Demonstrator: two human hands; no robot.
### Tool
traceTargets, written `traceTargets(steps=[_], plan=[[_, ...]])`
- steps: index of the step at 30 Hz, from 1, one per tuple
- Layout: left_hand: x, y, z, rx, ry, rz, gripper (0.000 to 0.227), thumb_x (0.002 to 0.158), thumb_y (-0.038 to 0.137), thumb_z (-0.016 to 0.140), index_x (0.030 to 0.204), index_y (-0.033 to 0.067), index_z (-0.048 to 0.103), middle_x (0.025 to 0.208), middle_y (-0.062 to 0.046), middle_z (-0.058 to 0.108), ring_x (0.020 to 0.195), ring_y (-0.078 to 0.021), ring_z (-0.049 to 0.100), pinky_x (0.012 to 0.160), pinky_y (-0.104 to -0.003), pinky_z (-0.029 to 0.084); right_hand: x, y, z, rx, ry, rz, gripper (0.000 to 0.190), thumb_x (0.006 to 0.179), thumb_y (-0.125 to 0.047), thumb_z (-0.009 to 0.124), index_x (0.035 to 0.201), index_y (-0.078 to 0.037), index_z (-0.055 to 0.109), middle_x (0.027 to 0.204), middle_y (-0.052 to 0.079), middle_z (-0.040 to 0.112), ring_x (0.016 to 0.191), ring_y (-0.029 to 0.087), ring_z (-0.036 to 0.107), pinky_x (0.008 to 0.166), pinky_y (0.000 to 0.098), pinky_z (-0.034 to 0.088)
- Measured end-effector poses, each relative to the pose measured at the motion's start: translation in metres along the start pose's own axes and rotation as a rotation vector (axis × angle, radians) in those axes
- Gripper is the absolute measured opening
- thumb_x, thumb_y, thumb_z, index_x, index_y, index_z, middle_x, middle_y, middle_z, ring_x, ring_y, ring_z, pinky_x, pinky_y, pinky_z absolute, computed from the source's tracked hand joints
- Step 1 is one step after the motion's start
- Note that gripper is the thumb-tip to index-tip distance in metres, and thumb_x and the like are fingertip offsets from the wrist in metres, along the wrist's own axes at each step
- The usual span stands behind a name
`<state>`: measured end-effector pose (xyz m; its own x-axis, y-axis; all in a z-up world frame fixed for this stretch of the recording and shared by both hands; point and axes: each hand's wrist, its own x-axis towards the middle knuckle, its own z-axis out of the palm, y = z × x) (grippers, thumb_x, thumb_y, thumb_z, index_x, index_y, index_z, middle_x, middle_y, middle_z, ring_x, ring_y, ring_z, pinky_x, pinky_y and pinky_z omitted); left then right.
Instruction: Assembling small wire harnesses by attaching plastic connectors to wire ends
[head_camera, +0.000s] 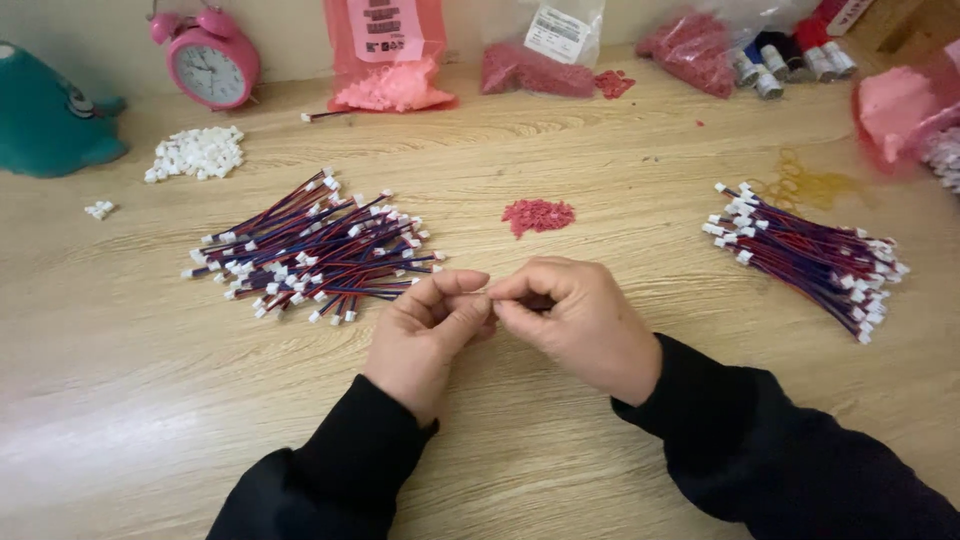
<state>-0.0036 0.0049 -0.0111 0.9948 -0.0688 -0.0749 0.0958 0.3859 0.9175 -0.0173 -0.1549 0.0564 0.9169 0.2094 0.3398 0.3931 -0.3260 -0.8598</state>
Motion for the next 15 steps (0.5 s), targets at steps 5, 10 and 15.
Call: traceTargets(steps=[5, 10, 15], plan=[[-0.006, 0.032, -0.005, 0.238, -0.014, 0.150, 0.028, 0.080, 0.001, 0.072, 0.108, 0.0014, 0.069, 0.083, -0.015, 0.074, 0.075, -0.0197, 0.071, 0.073, -0.031, 0.061, 0.005, -0.014, -0.019, -0.164, 0.005, -0.215, 0.008, 0.084, -0.004, 0.067, 0.091, -0.005, 0.072, 0.080, 0.010, 0.069, 0.074, 0.019, 0.065, 0.067, 0.0294, 0.051], [-0.032, 0.101, -0.013, 0.874, 0.241, 0.141, 0.022, 0.084, 0.019, 0.070, 0.105, 0.0128, 0.074, 0.100, 0.000, 0.075, 0.091, -0.0070, 0.066, 0.089, -0.021, 0.048, 0.000, 0.025, -0.112, -0.618, 0.151, -0.336, 0.014, 0.091, -0.018, 0.059, 0.098, -0.010, 0.069, 0.096, 0.006, 0.069, 0.090, 0.026, 0.062, 0.084, 0.0373, 0.043], [0.000, 0.041, -0.140, 0.764, 0.312, 0.439, 0.015, 0.106, 0.001, 0.065, 0.121, 0.0047, 0.065, 0.108, -0.009, 0.065, 0.095, -0.0086, 0.057, 0.090, -0.017, 0.043, -0.029, 0.052, -0.205, -1.268, 0.032, 0.371, 0.085, 0.059, -0.062, 0.079, 0.132, -0.028, 0.053, 0.133, 0.008, 0.051, 0.126, 0.030, 0.043, 0.099, 0.0513, 0.034]])
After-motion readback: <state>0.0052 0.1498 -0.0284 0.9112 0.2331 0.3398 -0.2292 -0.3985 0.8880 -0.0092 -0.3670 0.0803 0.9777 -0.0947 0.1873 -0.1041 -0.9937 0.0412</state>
